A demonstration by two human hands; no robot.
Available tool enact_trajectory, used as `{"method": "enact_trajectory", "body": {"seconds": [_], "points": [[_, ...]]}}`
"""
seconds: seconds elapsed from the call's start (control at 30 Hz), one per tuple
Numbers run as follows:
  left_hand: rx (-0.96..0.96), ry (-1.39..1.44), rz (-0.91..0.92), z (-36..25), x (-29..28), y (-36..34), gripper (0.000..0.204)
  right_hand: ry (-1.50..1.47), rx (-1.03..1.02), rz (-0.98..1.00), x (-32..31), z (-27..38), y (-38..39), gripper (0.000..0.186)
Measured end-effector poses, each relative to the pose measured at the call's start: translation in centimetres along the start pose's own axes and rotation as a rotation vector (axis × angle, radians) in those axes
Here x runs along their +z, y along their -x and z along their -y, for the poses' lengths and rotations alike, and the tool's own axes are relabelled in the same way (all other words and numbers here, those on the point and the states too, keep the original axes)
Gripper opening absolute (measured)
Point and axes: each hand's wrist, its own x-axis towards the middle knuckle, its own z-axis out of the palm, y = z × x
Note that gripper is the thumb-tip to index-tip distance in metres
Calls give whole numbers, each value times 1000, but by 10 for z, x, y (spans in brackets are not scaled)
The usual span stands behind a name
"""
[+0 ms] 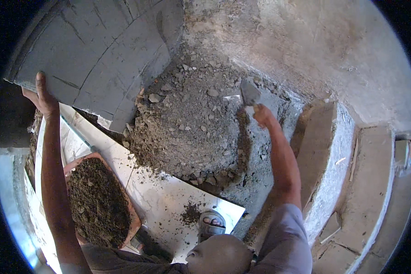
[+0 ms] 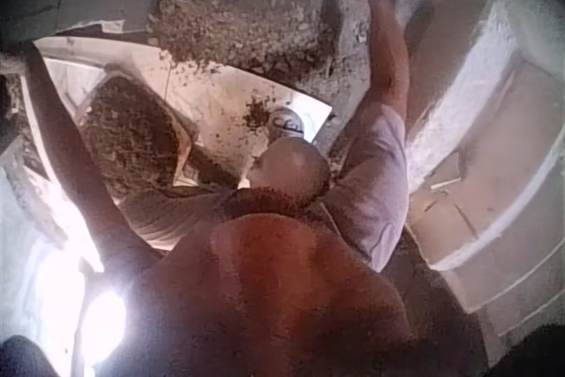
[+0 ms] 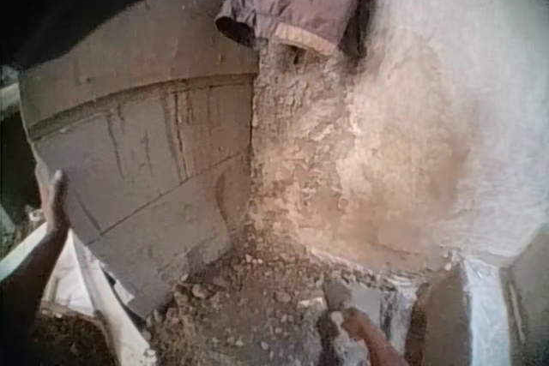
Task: The person scoops mortar into a basin with a trowel, then spreads mortar across the floor and embeds tile fragments into it using the trowel.
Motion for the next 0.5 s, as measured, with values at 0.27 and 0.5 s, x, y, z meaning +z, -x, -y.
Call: {"method": "enact_trajectory", "body": {"seconds": [0.27, 0.5], "points": [[-22, -115, -28, 3, -8, -2, 73, 515, -506, 95, 72, 80, 78, 64], [305, -435, 21, 23, -20, -7, 77, 451, -613, -108, 49, 62, 94, 69]]}}
